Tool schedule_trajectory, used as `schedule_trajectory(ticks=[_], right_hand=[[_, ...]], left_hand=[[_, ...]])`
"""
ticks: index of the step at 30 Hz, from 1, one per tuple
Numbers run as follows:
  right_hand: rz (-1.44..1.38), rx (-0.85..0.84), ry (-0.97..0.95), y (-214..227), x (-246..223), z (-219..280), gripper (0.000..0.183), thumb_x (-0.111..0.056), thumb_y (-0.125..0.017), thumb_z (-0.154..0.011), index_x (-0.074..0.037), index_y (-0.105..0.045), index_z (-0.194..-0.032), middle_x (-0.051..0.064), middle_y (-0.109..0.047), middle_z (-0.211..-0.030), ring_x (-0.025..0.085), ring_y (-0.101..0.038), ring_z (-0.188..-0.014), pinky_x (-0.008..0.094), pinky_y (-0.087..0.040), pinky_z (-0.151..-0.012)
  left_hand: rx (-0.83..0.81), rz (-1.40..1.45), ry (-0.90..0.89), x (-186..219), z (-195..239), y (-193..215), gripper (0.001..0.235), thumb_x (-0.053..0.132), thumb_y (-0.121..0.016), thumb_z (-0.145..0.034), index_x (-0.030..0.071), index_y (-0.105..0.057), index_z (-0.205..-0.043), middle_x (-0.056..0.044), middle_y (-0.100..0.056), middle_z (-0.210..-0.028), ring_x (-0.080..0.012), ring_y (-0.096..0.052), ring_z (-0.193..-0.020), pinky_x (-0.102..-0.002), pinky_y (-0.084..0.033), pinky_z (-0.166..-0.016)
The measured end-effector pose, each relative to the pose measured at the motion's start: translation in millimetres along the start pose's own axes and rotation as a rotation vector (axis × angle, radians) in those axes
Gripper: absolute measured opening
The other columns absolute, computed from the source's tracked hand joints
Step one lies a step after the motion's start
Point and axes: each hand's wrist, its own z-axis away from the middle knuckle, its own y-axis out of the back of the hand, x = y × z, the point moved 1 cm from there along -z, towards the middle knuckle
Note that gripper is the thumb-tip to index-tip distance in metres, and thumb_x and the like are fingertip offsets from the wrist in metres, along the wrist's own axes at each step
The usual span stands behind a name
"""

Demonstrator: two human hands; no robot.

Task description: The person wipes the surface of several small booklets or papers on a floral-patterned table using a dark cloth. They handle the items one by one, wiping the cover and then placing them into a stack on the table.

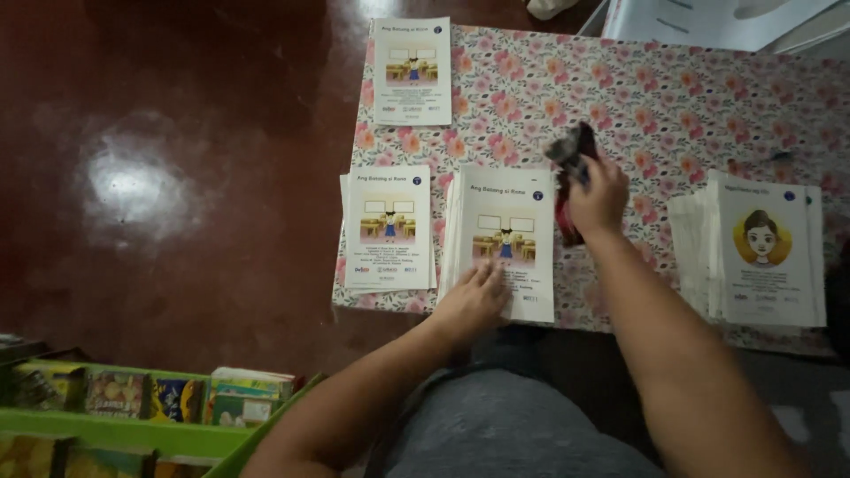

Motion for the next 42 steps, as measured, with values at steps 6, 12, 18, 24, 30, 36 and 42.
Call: schedule_trajectory(ticks=[6,12,18,24,30,36,42], right_hand=[[-0.199,0.094,-0.109,65.8,16.5,50.4,0.029,-0.011,-0.082,-0.089,-0.003,-0.073,-0.116,0.013,-0.067,-0.099,0.039,-0.066,-0.095,0.048,-0.056,-0.082],[-0.269,0.249,-0.307,115.6,26.5,58.0,0.023,-0.018,-0.084,-0.1,-0.005,-0.07,-0.112,0.018,-0.067,-0.1,0.04,-0.067,-0.097,0.05,-0.053,-0.081],[-0.393,0.396,-0.023,144.3,-60.3,34.8,0.027,-0.005,-0.082,-0.098,0.004,-0.067,-0.12,0.027,-0.062,-0.114,0.049,-0.06,-0.108,0.053,-0.048,-0.094],[-0.333,0.03,0.217,58.7,-123.4,55.1,0.051,-0.015,-0.086,-0.078,-0.007,-0.071,-0.126,0.023,-0.059,-0.128,0.044,-0.059,-0.118,0.055,-0.043,-0.104],[-0.427,-0.1,0.47,19.4,-223.0,97.3,0.049,-0.03,-0.081,-0.076,-0.023,-0.074,-0.124,0.014,-0.067,-0.124,0.035,-0.066,-0.108,0.047,-0.049,-0.096],[-0.241,0.088,0.563,19.9,-180.4,35.4,0.043,-0.02,-0.072,-0.074,-0.017,-0.075,-0.116,0.011,-0.07,-0.102,0.033,-0.068,-0.096,0.049,-0.054,-0.086],[0.027,0.211,0.274,-13.8,-67.8,1.5,0.04,-0.019,-0.078,-0.085,-0.015,-0.072,-0.124,0.017,-0.067,-0.118,0.04,-0.067,-0.096,0.055,-0.056,-0.078]], left_hand=[[0.105,0.252,-0.253,14.0,-1.3,55.2,0.041,0.018,-0.056,-0.089,0.003,-0.065,-0.127,-0.021,-0.069,-0.118,-0.0442,-0.07,-0.107,-0.048,-0.061,-0.077],[0.641,0.581,0.284,-9.0,-18.4,80.6,0.012,0.014,-0.06,-0.093,0.019,-0.069,-0.087,-0.003,-0.061,-0.073,-0.0313,-0.064,-0.063,-0.038,-0.048,-0.053],[0.769,1.117,1.161,-37.4,9.8,50.2,0.03,0.028,-0.068,-0.1,0.004,-0.077,-0.117,-0.017,-0.077,-0.095,-0.0168,-0.066,-0.087,-0.035,-0.057,-0.069],[0.496,1.117,1.266,-53.2,35.4,-9.4,0.05,0.022,-0.079,-0.087,0.009,-0.069,-0.135,-0.016,-0.078,-0.096,-0.0271,-0.075,-0.083,-0.041,-0.062,-0.071],[0.578,1.195,1.234,-65.2,41.9,-30.5,0.041,0.017,-0.08,-0.086,0.008,-0.073,-0.125,-0.013,-0.075,-0.082,-0.0212,-0.07,-0.07,-0.037,-0.058,-0.062],[0.639,1.374,1.226,-65.9,41.7,-32.6,0.033,0.009,-0.078,-0.087,0.002,-0.075,-0.119,-0.014,-0.072,-0.077,-0.0216,-0.067,-0.056,-0.033,-0.059,-0.05],[0.603,1.386,1.246,-64.0,35.2,-16.2,0.034,0.012,-0.08,-0.086,-0.002,-0.074,-0.117,-0.019,-0.071,-0.082,-0.0233,-0.068,-0.06,-0.038,-0.061,-0.052]])
